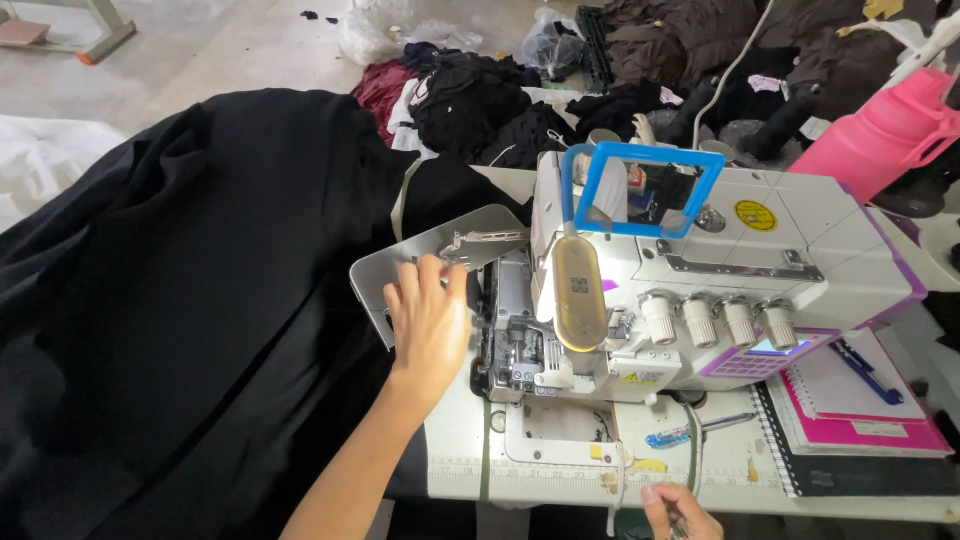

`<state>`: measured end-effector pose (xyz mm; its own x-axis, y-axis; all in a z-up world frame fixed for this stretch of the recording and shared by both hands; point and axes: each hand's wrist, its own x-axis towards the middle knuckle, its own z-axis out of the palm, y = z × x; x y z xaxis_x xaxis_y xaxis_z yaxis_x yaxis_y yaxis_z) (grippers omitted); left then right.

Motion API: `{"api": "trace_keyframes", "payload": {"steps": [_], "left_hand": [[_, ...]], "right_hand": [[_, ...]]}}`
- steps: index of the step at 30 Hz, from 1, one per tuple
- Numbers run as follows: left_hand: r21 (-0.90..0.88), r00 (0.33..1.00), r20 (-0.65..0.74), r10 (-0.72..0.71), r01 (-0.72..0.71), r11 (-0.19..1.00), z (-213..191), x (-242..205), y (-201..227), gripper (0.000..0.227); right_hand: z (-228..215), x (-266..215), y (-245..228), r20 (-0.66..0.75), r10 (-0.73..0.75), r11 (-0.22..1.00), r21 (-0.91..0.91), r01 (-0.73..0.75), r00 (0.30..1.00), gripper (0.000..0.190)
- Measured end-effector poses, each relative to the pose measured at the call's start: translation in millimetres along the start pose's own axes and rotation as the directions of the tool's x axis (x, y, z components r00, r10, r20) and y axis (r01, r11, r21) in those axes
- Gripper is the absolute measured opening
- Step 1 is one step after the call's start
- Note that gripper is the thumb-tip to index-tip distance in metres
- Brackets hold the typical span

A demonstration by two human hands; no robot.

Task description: Threading an industrial overlock sewing machine using tweezers to pull thread through guides.

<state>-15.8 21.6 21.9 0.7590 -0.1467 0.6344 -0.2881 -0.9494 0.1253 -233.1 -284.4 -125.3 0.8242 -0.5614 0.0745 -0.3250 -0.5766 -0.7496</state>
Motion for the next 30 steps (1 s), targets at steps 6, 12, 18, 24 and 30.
{"api": "trace_keyframes", "payload": {"steps": [6, 12, 18, 24, 30], "left_hand": [[-0.51, 0.899, 0.387, 0.205, 0.023, 0.86, 0.5, 2.8, 26.4, 0.037], [-0.578, 0.892, 0.23, 0.39, -0.197, 0.792, 27.3, 1.5, 19.5, 0.025], [-0.493, 0.895, 0.108, 0.433, -0.33, 0.805, 24.2, 3.0, 19.9, 0.009], [-0.642, 0.819, 0.494, 0.292, 0.117, 0.758, -24.0, 13.2, 29.7, 0.014], [-0.604, 0.559, 0.789, 0.256, 0.626, 0.494, -20.8, 25.2, 23.6, 0.031]], "right_hand": [[-4.8, -1.0, 5.6, 0.035, 0.037, 0.998, -0.047, -0.035, 0.999, 0.021], [-7.6, -2.5, 5.5, 0.06, 0.109, 0.994, -0.03, -0.108, 0.992, 0.022], [-2.3, -7.1, -5.2, -0.023, -0.019, 0.992, 0.126, 0.022, 1.0, 0.022], [-9.7, -10.4, -68.5, 0.073, -0.184, 0.938, 0.31, 0.153, 0.98, 0.015], [-9.2, -8.7, -113.0, 0.056, -0.537, 0.81, 0.312, 0.496, 0.842, 0.009]]}}
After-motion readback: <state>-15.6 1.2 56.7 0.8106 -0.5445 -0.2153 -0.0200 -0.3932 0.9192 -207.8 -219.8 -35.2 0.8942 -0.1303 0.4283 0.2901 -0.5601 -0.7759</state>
